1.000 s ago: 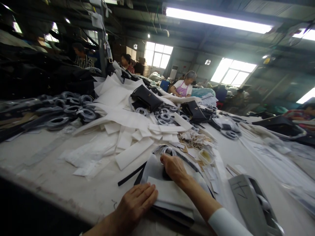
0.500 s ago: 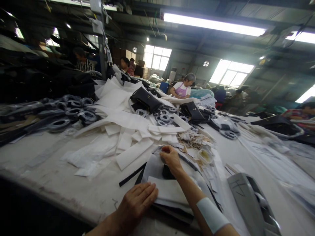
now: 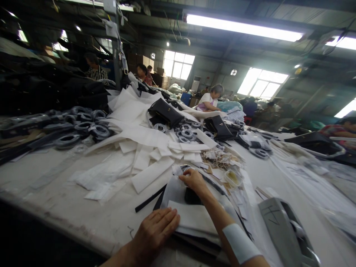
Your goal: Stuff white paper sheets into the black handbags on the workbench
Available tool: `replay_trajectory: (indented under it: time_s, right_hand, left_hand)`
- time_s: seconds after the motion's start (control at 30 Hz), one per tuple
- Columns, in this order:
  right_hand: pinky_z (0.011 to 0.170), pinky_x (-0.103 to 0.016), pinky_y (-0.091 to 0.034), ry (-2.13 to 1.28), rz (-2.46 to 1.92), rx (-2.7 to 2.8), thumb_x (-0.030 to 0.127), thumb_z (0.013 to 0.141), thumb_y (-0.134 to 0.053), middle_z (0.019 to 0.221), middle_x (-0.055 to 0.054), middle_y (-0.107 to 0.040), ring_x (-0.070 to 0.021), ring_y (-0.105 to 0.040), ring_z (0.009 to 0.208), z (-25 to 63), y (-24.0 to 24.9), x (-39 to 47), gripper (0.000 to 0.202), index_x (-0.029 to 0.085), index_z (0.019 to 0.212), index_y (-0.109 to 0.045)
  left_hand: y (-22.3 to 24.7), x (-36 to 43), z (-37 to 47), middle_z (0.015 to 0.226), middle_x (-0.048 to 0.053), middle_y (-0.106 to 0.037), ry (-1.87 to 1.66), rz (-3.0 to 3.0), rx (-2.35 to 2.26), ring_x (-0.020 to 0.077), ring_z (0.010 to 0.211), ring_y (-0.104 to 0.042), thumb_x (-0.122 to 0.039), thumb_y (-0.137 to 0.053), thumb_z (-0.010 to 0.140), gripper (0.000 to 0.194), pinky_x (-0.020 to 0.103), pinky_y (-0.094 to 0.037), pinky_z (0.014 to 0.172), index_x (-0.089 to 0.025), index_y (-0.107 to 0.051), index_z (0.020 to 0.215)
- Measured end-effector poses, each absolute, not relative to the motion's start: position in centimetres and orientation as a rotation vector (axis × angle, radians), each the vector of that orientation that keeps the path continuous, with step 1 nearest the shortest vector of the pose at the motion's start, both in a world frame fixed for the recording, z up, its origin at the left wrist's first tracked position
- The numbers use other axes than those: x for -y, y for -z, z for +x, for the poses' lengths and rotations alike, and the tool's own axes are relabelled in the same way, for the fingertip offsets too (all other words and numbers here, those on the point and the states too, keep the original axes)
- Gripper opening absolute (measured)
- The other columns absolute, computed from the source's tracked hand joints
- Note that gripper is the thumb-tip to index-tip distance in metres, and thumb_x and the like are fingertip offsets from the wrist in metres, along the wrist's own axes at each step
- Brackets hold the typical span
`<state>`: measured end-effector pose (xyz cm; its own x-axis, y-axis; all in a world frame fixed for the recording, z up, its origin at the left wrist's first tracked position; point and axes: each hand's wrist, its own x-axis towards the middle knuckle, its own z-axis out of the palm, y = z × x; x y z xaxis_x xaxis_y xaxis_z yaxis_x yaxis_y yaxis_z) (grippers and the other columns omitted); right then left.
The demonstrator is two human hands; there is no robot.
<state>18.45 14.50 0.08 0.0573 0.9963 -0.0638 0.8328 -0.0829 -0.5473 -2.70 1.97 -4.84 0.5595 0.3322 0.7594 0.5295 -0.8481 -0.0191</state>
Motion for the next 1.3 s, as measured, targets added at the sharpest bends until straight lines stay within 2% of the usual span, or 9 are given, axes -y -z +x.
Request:
replay_trajectory:
  time_s: [0.1,0.17,0.33,0.4,0.57,0.77,0.87,1.0,1.3]
  right_hand:
    - [0.076,-0.032,-0.047,-0.455,-2.062,1.855,0.042,0.085,-0.062,0.089,-0.007,-0.071,-0.0217,-0.066,0.084,18.2,-0.8,-15.1,0.041,0.017,0.117,-0.068]
    - [0.088,-0.036,-0.044,-0.39,-2.064,1.927,0.044,0.087,-0.061,0.109,-0.012,-0.069,-0.0252,-0.064,0.1,17.9,-1.5,-15.6,0.044,0.018,0.122,-0.067]
    - [0.101,-0.048,-0.035,-0.35,-2.063,2.058,0.053,0.071,-0.078,0.12,-0.018,-0.065,-0.0374,-0.054,0.119,16.4,-2.1,-17.4,0.041,0.016,0.088,-0.076]
    - [0.1,-0.047,-0.036,-0.38,-2.052,2.042,0.048,0.066,-0.082,0.115,-0.017,-0.068,-0.0368,-0.055,0.117,16.0,-1.7,-18.0,0.035,0.016,0.079,-0.074]
    - [0.08,-0.035,-0.045,-0.549,-1.946,1.874,0.035,0.065,-0.08,0.083,-0.006,-0.071,-0.0248,-0.064,0.087,16.7,-0.5,-18.3,0.022,0.018,0.062,-0.066]
    - [0.058,-0.029,-0.046,-0.77,-1.639,1.497,0.064,0.072,-0.066,0.066,-0.002,-0.064,-0.018,-0.06,0.062,19.1,-0.7,-16.9,0.044,0.019,0.072,-0.06]
    - [0.062,-0.031,-0.051,-0.862,-1.475,1.37,0.072,0.069,-0.066,0.074,-0.005,-0.069,-0.0197,-0.065,0.067,19.5,-1.9,-15.4,0.054,0.019,0.079,-0.06]
    - [0.073,-0.035,-0.057,-0.957,-1.352,1.313,0.065,0.067,-0.076,0.083,-0.008,-0.074,-0.0236,-0.07,0.077,19.0,-2.9,-11.8,0.053,0.018,0.088,-0.064]
    - [0.081,-0.034,-0.06,-0.547,-1.277,1.85,0.034,0.09,-0.064,0.09,-0.004,-0.078,-0.0245,-0.075,0.086,17.0,-0.2,-1.5,0.012,0.026,0.087,-0.074]
  left_hand:
    - [5.1,-2.0,-2.7,0.116,0.01,-0.069,1.148,-2.55,0.727,0.0208,0.108,-0.064,-0.017,-0.029,0.105,0.038,0.033,-0.056,0.088,-0.013,-0.063,0.122]
    - [5.3,-2.0,-2.7,0.116,0.01,-0.069,1.138,-2.539,0.724,0.0204,0.108,-0.064,-0.017,-0.028,0.105,0.039,0.032,-0.055,0.088,-0.013,-0.063,0.122]
    - [5.2,-2.2,-2.8,0.116,0.012,-0.068,1.123,-2.523,0.699,0.0204,0.108,-0.065,-0.015,-0.027,0.105,0.039,0.032,-0.056,0.088,-0.012,-0.061,0.124]
    - [5.1,-2.2,-2.8,0.115,0.012,-0.068,1.122,-2.525,0.701,0.0202,0.108,-0.064,-0.015,-0.027,0.105,0.039,0.032,-0.056,0.088,-0.012,-0.061,0.124]
    - [5.0,-2.1,-2.8,0.114,0.011,-0.069,1.145,-2.514,0.709,0.0202,0.106,-0.065,-0.015,-0.028,0.105,0.039,0.031,-0.056,0.087,-0.012,-0.062,0.122]
    - [5.1,-2.3,-2.6,0.115,0.011,-0.069,1.142,-2.536,0.728,0.0207,0.108,-0.065,-0.016,-0.028,0.105,0.039,0.032,-0.056,0.088,-0.013,-0.062,0.123]
    - [5.0,-2.3,-2.4,0.115,0.011,-0.069,1.157,-2.548,0.741,0.0209,0.106,-0.066,-0.015,-0.027,0.105,0.04,0.033,-0.057,0.086,-0.013,-0.062,0.123]
    - [4.8,-2.1,-2.4,0.114,0.01,-0.07,1.166,-2.556,0.76,0.0207,0.106,-0.067,-0.016,-0.027,0.106,0.039,0.033,-0.057,0.086,-0.014,-0.062,0.123]
    - [4.8,-1.9,-2.4,0.112,0.012,-0.069,1.164,-2.532,0.769,0.0217,0.105,-0.067,-0.014,-0.037,0.104,0.031,0.035,-0.058,0.086,-0.014,-0.062,0.122]
